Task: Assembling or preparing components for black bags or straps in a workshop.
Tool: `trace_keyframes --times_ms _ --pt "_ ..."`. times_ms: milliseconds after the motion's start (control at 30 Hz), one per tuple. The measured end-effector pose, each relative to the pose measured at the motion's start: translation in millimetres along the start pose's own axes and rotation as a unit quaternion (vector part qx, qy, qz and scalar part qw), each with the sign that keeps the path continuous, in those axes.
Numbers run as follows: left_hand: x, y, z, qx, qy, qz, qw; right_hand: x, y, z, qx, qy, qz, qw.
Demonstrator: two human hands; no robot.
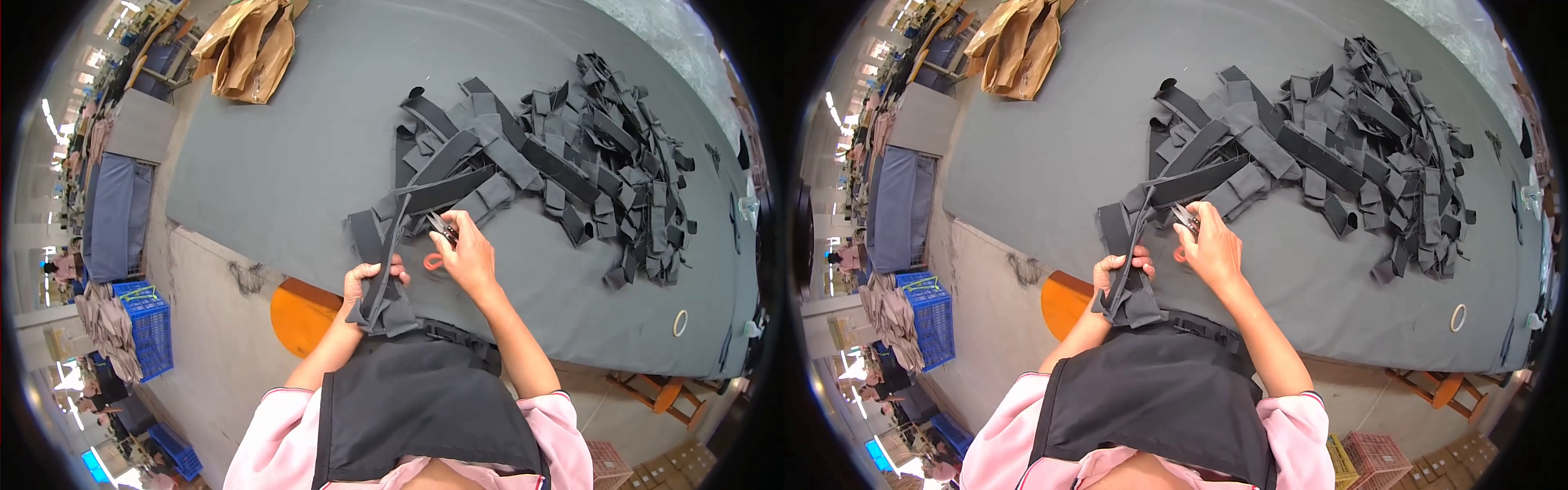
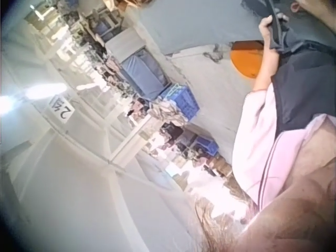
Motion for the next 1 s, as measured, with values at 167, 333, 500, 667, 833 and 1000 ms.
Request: trace_keyframes --times_ms 167,333,500,667,833,1000 --pt "-5.6 -3.7 -0.8 -0.013 0.001 0.038 0.999 -8.8 0.3 2.1 0.004 0.076 0.088 0.993" --pt "-8.0 -8.7 -1.2 -0.01 0.005 0.054 0.998 -31.0 -6.3 -7.8 0.045 0.21 0.186 0.959" --pt "-12.4 -13.8 -1.5 -0.018 0.016 0.076 0.997 -29.3 -18.1 -13.3 0.028 0.236 0.246 0.94" --pt "-11.3 -13.7 -0.9 -0.025 0.021 0.072 0.997 -28.1 -16.1 -12.9 0.052 0.241 0.241 0.939" --pt "4.5 -30.8 13.7 -0.102 0.022 0.062 0.993 -18.9 1.6 -2.1 0.047 0.182 0.186 0.965" --pt "44.2 -49.6 47.1 0.025 -0.178 -0.349 0.92 43.1 -27.3 12.3 -0.155 -0.169 -0.302 0.925"
Point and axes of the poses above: each hand's wrist, its own z-axis away from the middle knuckle, its own y-axis out of the back of the hand, x = y × z, the point moved 7 cm from there along -z, towards the middle knuckle, and after that the axes turned 15 degrees about z, right-handed, at the moved point
